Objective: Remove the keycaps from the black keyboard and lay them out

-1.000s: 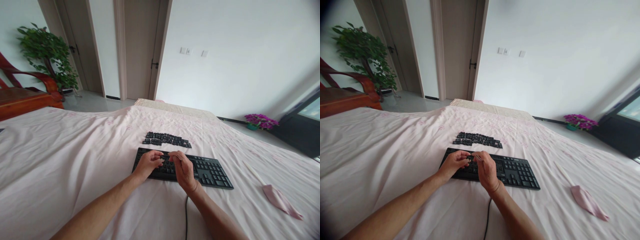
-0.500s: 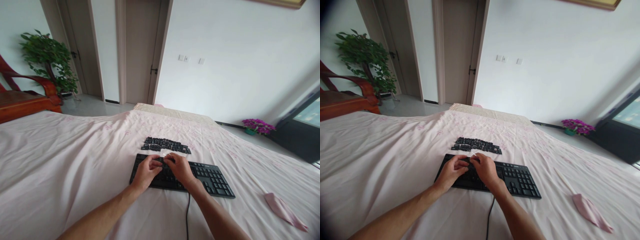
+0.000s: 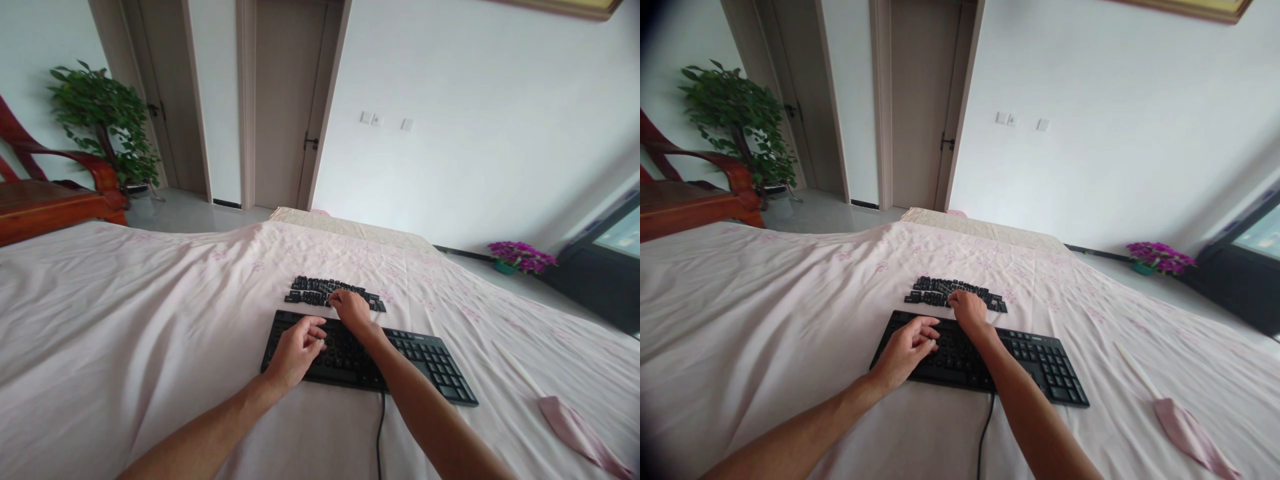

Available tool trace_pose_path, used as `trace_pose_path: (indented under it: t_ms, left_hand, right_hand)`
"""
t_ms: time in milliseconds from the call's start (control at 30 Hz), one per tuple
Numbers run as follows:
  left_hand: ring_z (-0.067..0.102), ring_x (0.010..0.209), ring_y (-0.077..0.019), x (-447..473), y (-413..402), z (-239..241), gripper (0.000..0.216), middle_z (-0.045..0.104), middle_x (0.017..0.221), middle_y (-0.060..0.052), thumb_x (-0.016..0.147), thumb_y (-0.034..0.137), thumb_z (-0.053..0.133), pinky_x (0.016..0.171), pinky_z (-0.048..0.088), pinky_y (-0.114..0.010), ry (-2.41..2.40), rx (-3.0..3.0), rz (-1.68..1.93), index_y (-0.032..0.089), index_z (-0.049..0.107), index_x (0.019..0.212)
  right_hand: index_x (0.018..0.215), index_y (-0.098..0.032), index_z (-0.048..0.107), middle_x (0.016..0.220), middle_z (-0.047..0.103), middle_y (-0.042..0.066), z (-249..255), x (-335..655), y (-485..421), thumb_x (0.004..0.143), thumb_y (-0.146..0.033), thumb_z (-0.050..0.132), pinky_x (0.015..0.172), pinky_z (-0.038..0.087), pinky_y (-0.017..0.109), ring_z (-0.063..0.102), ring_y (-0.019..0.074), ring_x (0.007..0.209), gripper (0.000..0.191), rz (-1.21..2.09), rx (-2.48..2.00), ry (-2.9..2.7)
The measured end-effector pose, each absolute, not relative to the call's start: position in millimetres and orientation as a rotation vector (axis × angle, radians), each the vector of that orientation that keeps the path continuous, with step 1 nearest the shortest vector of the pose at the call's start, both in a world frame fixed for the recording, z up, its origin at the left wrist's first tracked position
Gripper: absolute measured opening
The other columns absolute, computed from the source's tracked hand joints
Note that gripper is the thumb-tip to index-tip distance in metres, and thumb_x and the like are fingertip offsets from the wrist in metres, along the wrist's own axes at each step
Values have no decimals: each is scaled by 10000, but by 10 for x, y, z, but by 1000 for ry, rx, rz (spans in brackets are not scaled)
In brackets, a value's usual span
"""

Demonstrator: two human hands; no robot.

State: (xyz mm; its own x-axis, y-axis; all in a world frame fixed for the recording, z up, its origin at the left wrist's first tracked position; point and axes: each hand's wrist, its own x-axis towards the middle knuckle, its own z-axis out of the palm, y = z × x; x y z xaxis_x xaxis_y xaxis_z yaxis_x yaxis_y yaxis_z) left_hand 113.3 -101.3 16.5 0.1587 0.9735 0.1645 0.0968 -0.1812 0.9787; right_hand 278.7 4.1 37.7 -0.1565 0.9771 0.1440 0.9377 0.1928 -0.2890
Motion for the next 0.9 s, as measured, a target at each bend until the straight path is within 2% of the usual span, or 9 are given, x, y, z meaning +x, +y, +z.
trace_pose_path:
  t_ms: [300, 433, 567, 700, 800, 900]
  left_hand:
    - [673, 734, -122, 1132, -1024, 176, 363, 642, 927, -41, 760, 100, 487, 711, 518, -246, 1098, 1486, 1161, 166, 553, 1111]
    - [671, 742, -125, 1123, -1030, 183, 336, 648, 931, -46, 775, 116, 493, 720, 519, -250, 1099, 1509, 1151, 165, 570, 1098]
    - [667, 740, -131, 1124, -1046, 205, 302, 662, 930, -53, 782, 141, 519, 719, 520, -255, 1104, 1525, 1139, 155, 590, 1076]
    - [655, 745, -128, 1146, -1067, 201, 263, 675, 932, -46, 780, 142, 534, 728, 519, -256, 1126, 1558, 1146, 165, 623, 1026]
    - [643, 762, -129, 1166, -1087, 200, 254, 685, 938, -30, 765, 130, 547, 732, 515, -253, 1161, 1616, 1147, 185, 643, 993]
    - [639, 760, -128, 1181, -1108, 211, 246, 689, 945, -22, 763, 120, 544, 733, 514, -254, 1175, 1658, 1142, 191, 648, 974]
  right_hand:
    - [929, -258, 695, 913, 715, 30, 366, 2782, 43, 848, -321, 543, 704, 386, 248, 632, 196, 889, 184, 193, -1795, -2164]
    - [864, -209, 676, 874, 704, 55, 476, 2819, -48, 910, -360, 447, 698, 390, 249, 628, 193, 850, 278, 184, -1735, -2107]
    - [848, -196, 654, 839, 682, 44, 703, 2939, -292, 979, -396, 266, 727, 418, 251, 610, 167, 799, 457, 396, -1402, -2011]
    - [914, -228, 679, 822, 652, 18, 883, 3045, -637, 983, -426, 256, 822, 404, 286, 574, 166, 843, 472, 436, -1232, -2049]
    - [986, -215, 672, 763, 620, 15, 856, 3059, -856, 970, -457, 299, 717, 438, 265, 568, 151, 753, 445, 613, -1190, -1975]
    - [1032, -199, 652, 787, 607, 29, 727, 3034, -995, 942, -497, 363, 597, 461, 233, 567, 146, 717, 424, 859, -1134, -1865]
